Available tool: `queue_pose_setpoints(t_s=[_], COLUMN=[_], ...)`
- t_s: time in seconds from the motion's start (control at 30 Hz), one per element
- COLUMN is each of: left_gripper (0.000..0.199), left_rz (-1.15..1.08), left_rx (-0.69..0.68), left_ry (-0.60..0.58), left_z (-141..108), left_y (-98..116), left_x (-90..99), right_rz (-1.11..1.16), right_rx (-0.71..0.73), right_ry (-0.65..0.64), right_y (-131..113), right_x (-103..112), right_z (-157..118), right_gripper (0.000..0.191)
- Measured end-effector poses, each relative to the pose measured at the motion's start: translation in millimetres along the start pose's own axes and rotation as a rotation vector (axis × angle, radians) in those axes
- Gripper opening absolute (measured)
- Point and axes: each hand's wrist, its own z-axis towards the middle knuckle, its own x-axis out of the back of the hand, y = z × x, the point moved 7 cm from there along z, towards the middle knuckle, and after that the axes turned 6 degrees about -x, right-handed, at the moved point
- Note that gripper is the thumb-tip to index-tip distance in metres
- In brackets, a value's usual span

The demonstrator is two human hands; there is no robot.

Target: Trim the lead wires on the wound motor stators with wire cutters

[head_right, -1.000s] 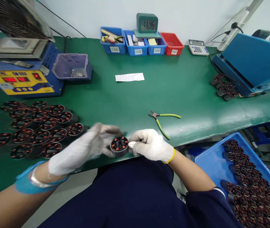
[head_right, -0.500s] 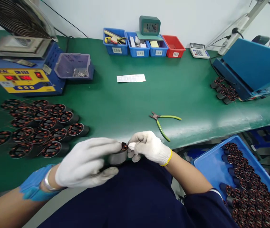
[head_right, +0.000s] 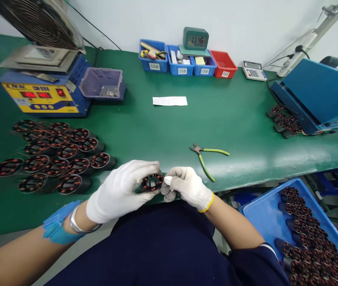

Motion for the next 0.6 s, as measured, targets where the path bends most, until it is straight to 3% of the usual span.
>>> queue_pose_setpoints(t_s=[0.07, 0.17, 0.23, 0.3, 0.4, 0.5, 0.6], left_gripper=[0.036, 0.044, 0.05, 0.044, 0.039, 0.047, 0.056], left_rz=[-0.157, -0.51, -0.818, -1.084, -1.291, -1.44, -1.545], left_rx=[0.286, 0.661, 0.8, 0.879, 0.965, 1.132, 1.29], left_ry=[-0.063, -0.148, -0.153, -0.161, -0.174, -0.131, -0.089], left_z=[-1.5, -10.0, -13.6, -15.4, -18.1, -23.2, -27.0], left_y=[-12.2, -20.4, -17.4, -12.5, -9.8, -11.8, -12.5], left_x=[-3.5, -12.7, -19.5, -26.8, -36.2, -44.5, -48.5], right_rz=[-0.292, -0.775, -1.016, -1.24, -1.554, -1.728, -1.82], right_rx=[0.085, 0.36, 0.596, 0.87, 1.22, 1.339, 1.222], right_ry=[0.088, 0.214, 0.278, 0.329, 0.306, 0.18, 0.029], right_y=[-11.4, -37.9, -53.8, -65.9, -71.1, -70.0, -68.5], right_x=[5.0, 4.6, -0.8, -9.8, -25.8, -32.2, -28.8], right_z=[-3.1, -13.1, -22.2, -33.1, -45.7, -49.1, -43.9], right_gripper=[0.032, 0.027, 0.032, 0.038, 0.034, 0.026, 0.02])
